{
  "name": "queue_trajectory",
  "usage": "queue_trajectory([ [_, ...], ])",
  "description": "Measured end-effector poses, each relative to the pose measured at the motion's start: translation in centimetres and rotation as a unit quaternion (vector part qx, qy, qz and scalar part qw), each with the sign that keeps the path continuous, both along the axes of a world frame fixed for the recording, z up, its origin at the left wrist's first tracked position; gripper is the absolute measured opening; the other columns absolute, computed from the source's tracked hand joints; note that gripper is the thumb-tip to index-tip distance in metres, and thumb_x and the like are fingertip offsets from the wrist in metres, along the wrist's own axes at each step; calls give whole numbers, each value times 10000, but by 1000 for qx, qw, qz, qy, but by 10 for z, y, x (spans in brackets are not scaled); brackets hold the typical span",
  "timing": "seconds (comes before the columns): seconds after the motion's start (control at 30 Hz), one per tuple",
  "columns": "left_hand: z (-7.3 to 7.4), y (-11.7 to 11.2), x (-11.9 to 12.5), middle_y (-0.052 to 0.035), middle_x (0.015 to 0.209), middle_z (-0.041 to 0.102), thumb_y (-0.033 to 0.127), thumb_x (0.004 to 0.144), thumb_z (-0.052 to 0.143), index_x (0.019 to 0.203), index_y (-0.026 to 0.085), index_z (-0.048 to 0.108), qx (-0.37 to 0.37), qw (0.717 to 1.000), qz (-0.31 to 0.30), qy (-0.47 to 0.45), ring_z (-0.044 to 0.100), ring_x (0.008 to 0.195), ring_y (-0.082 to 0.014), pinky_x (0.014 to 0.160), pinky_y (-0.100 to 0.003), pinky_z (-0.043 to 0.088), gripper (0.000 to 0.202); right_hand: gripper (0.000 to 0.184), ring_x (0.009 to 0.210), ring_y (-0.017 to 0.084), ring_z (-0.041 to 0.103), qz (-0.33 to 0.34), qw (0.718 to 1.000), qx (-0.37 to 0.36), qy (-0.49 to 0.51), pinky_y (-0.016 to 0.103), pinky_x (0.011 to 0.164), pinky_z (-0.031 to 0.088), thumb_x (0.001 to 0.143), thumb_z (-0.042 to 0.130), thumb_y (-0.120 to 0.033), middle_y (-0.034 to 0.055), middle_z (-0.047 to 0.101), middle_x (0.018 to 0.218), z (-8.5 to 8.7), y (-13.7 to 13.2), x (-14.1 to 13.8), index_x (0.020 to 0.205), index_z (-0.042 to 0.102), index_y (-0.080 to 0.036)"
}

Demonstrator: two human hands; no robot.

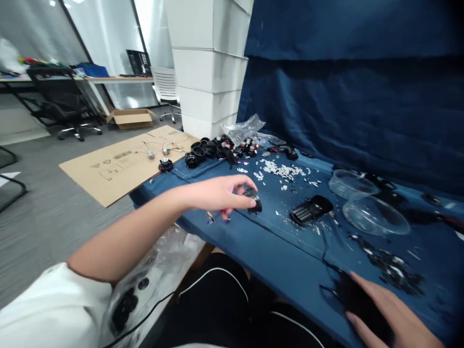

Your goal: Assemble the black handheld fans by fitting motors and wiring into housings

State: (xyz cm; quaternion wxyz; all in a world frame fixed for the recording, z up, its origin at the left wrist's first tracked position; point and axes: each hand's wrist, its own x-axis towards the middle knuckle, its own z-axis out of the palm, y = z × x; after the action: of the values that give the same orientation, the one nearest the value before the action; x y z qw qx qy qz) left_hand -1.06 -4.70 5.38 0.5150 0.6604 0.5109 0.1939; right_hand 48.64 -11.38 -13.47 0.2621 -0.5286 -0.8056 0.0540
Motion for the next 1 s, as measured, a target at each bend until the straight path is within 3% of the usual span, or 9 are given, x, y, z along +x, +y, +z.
queue_trajectory([
  [0.13,44,7,1,-22,1200,695,631,992,800,1571,298,608,53,981,-48,181,656,632,-115,543,-251,450,695,670,1375,426,755,-20,998,-53,-39,660,1134,694,1054,681,-700,144,737,1505,14,-5,-14,1589,659,-298],
  [0.23,54,22,31,-20,1071,723,532,1007,772,1480,235,708,41,957,-132,254,629,625,-137,577,-275,449,562,645,1318,414,762,-22,998,-50,-29,661,1122,679,1091,644,-688,173,744,1429,29,-5,-37,1563,662,-248],
  [0.37,20,44,94,4,786,664,451,932,908,1135,181,819,-39,933,-211,290,575,634,-176,643,-317,485,349,623,1322,345,762,8,998,-54,-9,556,1154,678,1122,658,-631,171,708,1451,43,-1,-60,1605,618,-240],
  [0.47,-12,56,129,34,756,634,447,987,903,995,180,772,-96,915,-245,306,495,622,-135,688,-304,485,298,646,1362,323,738,38,997,-62,-11,520,1172,669,1117,696,-604,164,679,1493,53,11,-66,1643,592,-244],
  [0.53,-22,63,139,30,787,650,487,1044,844,989,175,762,-120,913,-259,292,456,618,-117,694,-290,458,327,649,1354,318,731,69,995,-68,-13,518,1169,665,1096,738,-590,156,686,1481,63,25,-67,1630,611,-243],
  [0.63,-21,76,137,-44,824,732,588,1065,777,1049,141,808,-149,915,-270,260,463,605,-124,712,-320,454,449,644,1312,309,733,119,990,-73,-11,515,1160,658,1050,805,-568,141,709,1445,82,54,-70,1588,658,-246],
  [0.8,-10,98,120,-130,957,849,597,1040,733,1468,112,723,-191,920,-288,187,646,670,-189,794,-386,561,647,572,1206,269,741,203,978,-54,5,453,1087,648,993,872,-495,90,755,1341,104,98,-83,1491,724,-256],
  [0.9,-11,101,107,-87,1025,868,559,1065,661,1568,157,665,-183,925,-303,135,695,760,-176,837,-332,569,644,549,1211,252,733,231,972,-23,41,422,1087,627,1006,874,-447,82,758,1338,100,109,-89,1487,715,-237],
  [1.0,-17,98,94,-38,1071,856,493,1053,669,1467,194,729,-137,932,-328,72,705,875,-157,857,-267,552,514,539,1225,257,729,222,972,-17,71,417,1087,620,1011,876,-454,95,749,1352,87,108,-88,1473,715,-228],
])
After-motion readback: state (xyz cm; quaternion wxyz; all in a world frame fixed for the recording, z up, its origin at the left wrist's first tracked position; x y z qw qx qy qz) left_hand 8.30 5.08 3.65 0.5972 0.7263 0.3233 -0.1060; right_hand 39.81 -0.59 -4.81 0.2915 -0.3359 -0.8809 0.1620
